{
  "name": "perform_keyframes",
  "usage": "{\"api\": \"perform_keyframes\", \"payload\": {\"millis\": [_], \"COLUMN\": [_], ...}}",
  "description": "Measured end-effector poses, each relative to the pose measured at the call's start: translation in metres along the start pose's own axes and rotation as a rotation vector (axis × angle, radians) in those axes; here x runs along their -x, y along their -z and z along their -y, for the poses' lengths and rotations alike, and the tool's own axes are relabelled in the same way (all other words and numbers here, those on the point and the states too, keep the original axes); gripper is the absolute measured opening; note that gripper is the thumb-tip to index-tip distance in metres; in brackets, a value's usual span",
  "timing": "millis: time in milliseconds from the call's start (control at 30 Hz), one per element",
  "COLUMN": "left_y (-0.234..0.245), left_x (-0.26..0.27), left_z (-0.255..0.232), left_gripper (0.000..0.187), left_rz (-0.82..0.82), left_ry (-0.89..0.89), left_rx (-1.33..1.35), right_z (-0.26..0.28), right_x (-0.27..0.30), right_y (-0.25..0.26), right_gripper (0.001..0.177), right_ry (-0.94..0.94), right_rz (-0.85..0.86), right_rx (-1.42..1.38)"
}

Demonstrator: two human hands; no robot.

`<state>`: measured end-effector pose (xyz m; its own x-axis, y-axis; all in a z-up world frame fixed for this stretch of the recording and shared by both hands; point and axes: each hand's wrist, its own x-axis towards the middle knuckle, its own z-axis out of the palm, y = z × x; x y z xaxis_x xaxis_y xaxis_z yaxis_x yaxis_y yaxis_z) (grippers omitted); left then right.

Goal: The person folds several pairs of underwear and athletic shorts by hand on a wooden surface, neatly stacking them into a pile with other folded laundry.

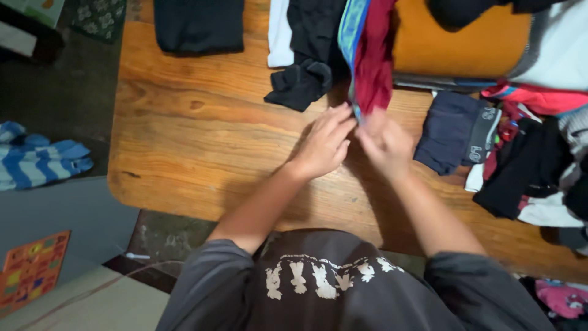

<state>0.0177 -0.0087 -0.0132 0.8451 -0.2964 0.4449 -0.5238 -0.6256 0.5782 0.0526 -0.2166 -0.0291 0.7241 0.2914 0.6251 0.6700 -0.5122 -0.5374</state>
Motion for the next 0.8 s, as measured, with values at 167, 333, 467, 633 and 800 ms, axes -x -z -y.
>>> {"api": "perform_keyframes", "payload": {"millis": [167, 333, 467, 633, 800], "left_y": [-0.026, -0.029, -0.014, 0.03, 0.038], "left_x": [-0.015, -0.032, -0.032, -0.038, -0.038], "left_z": [-0.007, -0.025, -0.013, -0.02, 0.009], "left_gripper": [0.057, 0.033, 0.067, 0.051, 0.029], "left_rz": [0.252, 0.5, 0.344, 0.637, 0.729], "left_ry": [-0.064, 0.002, -0.053, -0.017, 0.191], "left_rx": [0.157, 0.02, -0.095, -0.363, -0.305], "right_z": [0.054, 0.087, 0.073, 0.019, -0.063], "right_x": [0.035, 0.047, 0.044, 0.028, 0.028], "right_y": [0.052, 0.09, 0.135, 0.179, 0.137], "right_gripper": [0.018, 0.02, 0.023, 0.023, 0.022], "right_ry": [0.109, 0.102, -0.023, -0.048, -0.205], "right_rz": [0.105, 0.105, -0.127, -0.219, 0.07], "right_rx": [-0.178, -0.316, 0.094, 0.307, 0.302]}}
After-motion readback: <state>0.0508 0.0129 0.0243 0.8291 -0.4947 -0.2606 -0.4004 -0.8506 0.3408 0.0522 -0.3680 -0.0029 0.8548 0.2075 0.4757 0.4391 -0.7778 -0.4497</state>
